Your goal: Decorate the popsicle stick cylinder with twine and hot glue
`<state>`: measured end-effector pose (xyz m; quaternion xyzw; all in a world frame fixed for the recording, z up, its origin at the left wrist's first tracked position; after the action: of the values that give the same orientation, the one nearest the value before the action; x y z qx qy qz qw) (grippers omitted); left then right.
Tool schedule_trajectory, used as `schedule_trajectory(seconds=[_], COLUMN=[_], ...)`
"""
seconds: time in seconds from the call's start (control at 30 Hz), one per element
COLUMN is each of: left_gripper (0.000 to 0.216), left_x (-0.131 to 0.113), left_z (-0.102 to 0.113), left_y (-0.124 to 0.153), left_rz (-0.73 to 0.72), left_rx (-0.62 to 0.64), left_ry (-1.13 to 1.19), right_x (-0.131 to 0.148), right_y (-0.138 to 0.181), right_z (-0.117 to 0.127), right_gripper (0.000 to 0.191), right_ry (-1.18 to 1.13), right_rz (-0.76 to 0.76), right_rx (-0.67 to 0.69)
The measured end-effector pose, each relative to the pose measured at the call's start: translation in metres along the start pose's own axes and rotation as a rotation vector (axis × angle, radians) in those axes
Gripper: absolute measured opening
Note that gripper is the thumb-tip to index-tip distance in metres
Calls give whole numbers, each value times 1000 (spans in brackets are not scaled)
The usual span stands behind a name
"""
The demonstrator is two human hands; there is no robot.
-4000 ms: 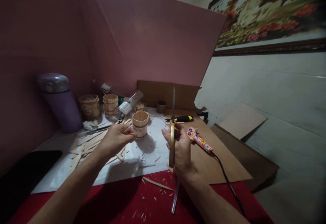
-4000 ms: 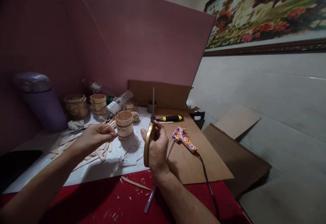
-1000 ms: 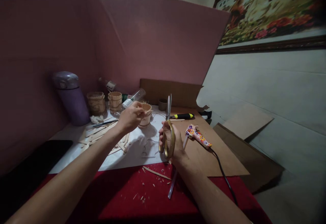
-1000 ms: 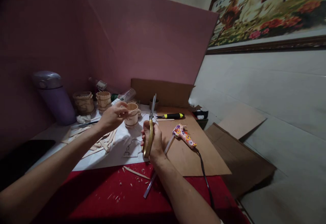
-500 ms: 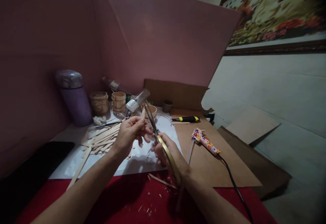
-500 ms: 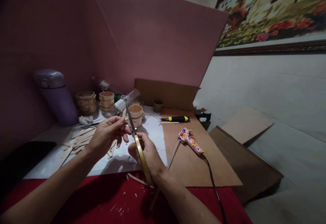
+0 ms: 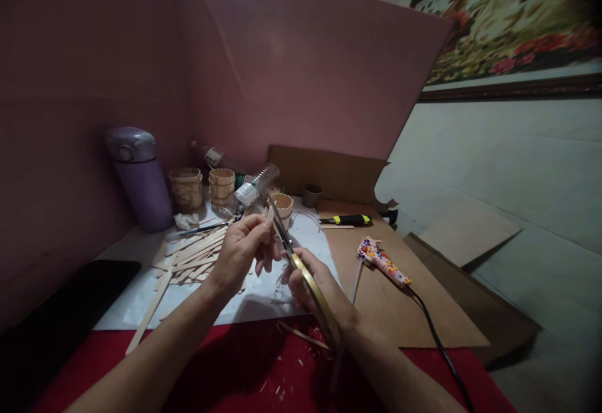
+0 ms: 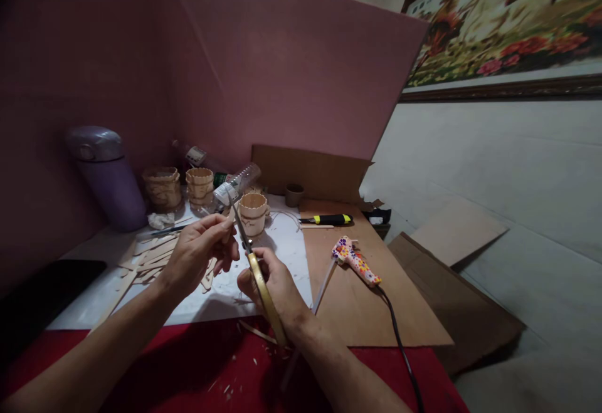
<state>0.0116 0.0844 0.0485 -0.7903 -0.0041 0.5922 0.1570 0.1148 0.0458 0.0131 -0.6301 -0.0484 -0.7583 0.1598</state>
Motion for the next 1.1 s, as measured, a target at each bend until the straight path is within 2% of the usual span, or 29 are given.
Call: schedule_trajectory(seconds=[0.4, 0.63, 1.1], left_gripper=[25, 29, 30], left_x=[3, 1, -1], left_z=[2, 1, 1], left_y=[-1, 0, 0], left_rz=[-13, -16, -40], left_rx=[-9, 6, 42], left_ry=[-17, -24, -66], right_x=[-7, -6, -2], right_y=[-3, 1, 4], right_z=[-4, -11, -12], right_gripper=[59, 81, 85], right_ry=[-28, -111, -93], right_rz=[15, -22, -4], right_rx=[12, 74, 126])
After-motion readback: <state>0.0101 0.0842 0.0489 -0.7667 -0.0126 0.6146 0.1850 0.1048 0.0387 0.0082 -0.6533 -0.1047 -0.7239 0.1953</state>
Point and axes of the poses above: each hand's wrist, its own y-axis away from the middle knuckle, its own z-axis out of the back of the hand, x = y × z, the point moved 10 cm from there along -y, towards the middle knuckle, and after that the axes turned 5 degrees about y, right-handed, at the moved point
